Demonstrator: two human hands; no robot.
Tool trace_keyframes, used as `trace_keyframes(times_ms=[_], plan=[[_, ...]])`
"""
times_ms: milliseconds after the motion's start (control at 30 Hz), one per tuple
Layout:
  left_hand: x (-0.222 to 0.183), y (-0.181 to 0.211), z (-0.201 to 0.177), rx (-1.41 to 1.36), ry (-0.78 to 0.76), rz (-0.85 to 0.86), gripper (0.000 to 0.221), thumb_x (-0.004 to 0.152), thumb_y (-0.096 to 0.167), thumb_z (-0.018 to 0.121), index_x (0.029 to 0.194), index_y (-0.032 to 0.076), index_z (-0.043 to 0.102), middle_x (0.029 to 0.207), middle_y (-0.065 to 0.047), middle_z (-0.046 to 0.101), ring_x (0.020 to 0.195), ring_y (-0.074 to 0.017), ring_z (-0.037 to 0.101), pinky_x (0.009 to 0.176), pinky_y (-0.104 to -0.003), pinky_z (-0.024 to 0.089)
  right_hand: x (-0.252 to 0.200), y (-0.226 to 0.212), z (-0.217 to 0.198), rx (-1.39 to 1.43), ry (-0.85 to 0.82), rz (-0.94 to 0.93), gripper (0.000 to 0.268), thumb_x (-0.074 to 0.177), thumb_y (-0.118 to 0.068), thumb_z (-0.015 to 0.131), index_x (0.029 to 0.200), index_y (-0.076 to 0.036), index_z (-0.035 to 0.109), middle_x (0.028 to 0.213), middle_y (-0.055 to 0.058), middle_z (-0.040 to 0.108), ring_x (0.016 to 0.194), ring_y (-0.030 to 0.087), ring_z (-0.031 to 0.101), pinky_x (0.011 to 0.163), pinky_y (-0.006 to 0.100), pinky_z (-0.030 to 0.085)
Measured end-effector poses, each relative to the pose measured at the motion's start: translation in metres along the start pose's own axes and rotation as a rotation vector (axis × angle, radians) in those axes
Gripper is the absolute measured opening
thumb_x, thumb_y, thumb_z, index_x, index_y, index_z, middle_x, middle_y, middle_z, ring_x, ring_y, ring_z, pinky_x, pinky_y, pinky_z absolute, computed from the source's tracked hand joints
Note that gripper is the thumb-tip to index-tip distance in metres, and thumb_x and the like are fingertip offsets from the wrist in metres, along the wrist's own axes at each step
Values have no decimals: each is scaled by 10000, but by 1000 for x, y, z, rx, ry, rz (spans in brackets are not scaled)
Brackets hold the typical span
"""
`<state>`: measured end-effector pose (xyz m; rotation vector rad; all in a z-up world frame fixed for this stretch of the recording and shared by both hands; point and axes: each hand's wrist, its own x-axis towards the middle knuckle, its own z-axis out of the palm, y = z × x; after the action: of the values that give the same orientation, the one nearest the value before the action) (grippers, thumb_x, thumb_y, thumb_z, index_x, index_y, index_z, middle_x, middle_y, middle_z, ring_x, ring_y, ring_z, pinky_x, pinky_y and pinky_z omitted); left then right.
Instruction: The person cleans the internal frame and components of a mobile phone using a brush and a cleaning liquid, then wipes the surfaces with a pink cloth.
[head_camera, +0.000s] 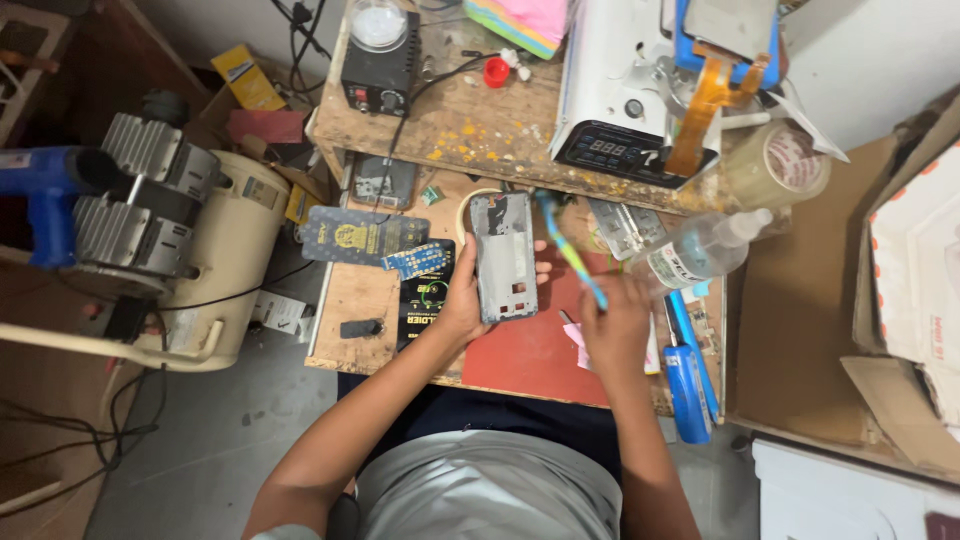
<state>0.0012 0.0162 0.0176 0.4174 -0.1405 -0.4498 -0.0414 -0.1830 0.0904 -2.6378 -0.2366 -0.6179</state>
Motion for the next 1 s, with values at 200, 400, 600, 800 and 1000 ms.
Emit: trace_keyframes(times_ms=[200,400,600,800,1000], plan=[[3,-2,1,6,90,56,830,1038,668,261,1482,0,471,1371,-184,630,1126,-295,693,981,-427,581,-29,-1,-25,228,35,35,105,1039,-100,618,1082,-4,608,965,138,643,866,271,620,774,381,485],[3,2,-1,-65,-5,32,827,1092,646,270,1476,-54,487,1358,-228,639,1099,-329,705,971,-457,588,-75,0,-29,391,-274,302,156,960,-149,685,1000,1,674,723,35,596,638,59,505,568,261,441],[0,6,-5,-120,-86,-104,833,1076,668,268,1523,-7,465,1364,-249,633,1056,-354,717,913,-484,605,-81,25,-22,648,-241,409,159,953,-146,697,1039,-25,751,764,-15,691,695,19,599,629,213,490],[-1,8,-3,-181,-236,-212,805,1079,642,266,1543,8,446,1364,-278,622,1091,-396,708,892,-513,612,-72,46,-26,577,-270,441,127,942,-85,724,1014,-11,798,699,54,659,620,59,526,548,243,404],[1,8,-4,-109,-264,-313,775,1095,606,299,1572,7,419,1377,-326,599,1142,-426,683,990,-532,589,-41,35,-48,350,-440,414,131,844,-39,713,942,-9,795,790,69,771,583,130,663,509,290,488]])
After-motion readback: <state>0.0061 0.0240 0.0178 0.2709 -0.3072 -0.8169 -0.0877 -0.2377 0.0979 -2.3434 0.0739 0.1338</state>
